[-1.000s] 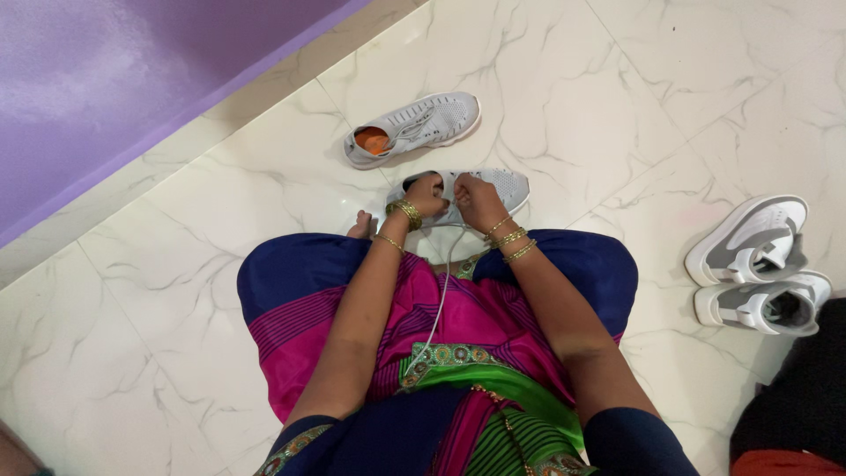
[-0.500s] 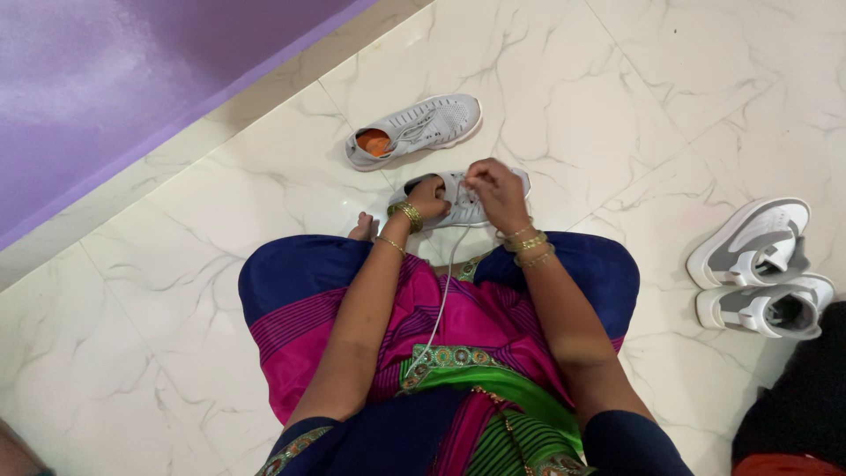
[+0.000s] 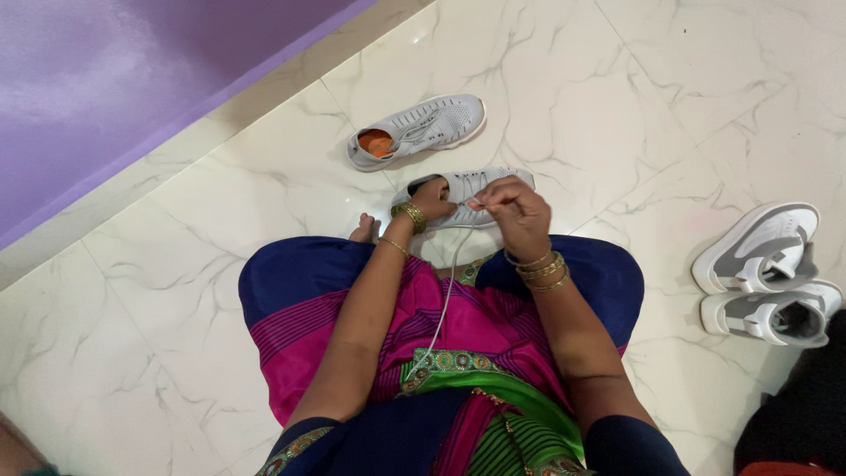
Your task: The person sits on the floor and re-laces a pair of white sneakers. They thread the laces through the eyelets of one shoe, then the other, and tie the laces on both shoes.
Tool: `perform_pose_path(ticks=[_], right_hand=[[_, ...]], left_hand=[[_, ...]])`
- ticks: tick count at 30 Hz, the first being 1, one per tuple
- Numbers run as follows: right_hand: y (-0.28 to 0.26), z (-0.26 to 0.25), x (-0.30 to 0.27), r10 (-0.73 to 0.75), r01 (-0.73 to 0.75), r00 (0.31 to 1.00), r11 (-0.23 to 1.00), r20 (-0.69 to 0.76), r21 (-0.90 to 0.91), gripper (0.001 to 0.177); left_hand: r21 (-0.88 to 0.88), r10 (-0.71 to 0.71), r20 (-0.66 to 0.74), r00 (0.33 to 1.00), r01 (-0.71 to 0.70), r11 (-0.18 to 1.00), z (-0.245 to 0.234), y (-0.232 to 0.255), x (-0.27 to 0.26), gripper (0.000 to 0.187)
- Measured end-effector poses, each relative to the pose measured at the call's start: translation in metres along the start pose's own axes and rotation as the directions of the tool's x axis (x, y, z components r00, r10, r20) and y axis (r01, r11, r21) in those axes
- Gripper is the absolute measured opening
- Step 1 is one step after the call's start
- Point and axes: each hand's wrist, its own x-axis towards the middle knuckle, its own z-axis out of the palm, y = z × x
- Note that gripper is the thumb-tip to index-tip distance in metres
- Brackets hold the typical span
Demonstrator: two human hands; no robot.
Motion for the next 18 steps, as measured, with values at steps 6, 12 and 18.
perform_pose_path(ticks=[6,12,18], right_hand=[[0.004,0.042,-0.001,-0.017,0.15,0.95,0.899,0.311,-0.412,0.009],[-0.008,0.066,-0.011,0.092,0.135,0.683,0.959,0.725,-0.249,0.011],[-0.005,0.088,-0.045,0.333,0.128,0.225,0.922,0.916,-0.366,0.05]], left_hand=[[-0.006,0.323,-0.026,0.946,-0.324,0.946,0.012,-0.018,0.015,0.04],[-0.523,-0.304,0.125,0.945,0.323,0.789,0.016,0.001,0.006,0.061],[-0.735,-0.354,0.196,0.915,0.375,0.564,0.014,0.013,0.002,0.064]])
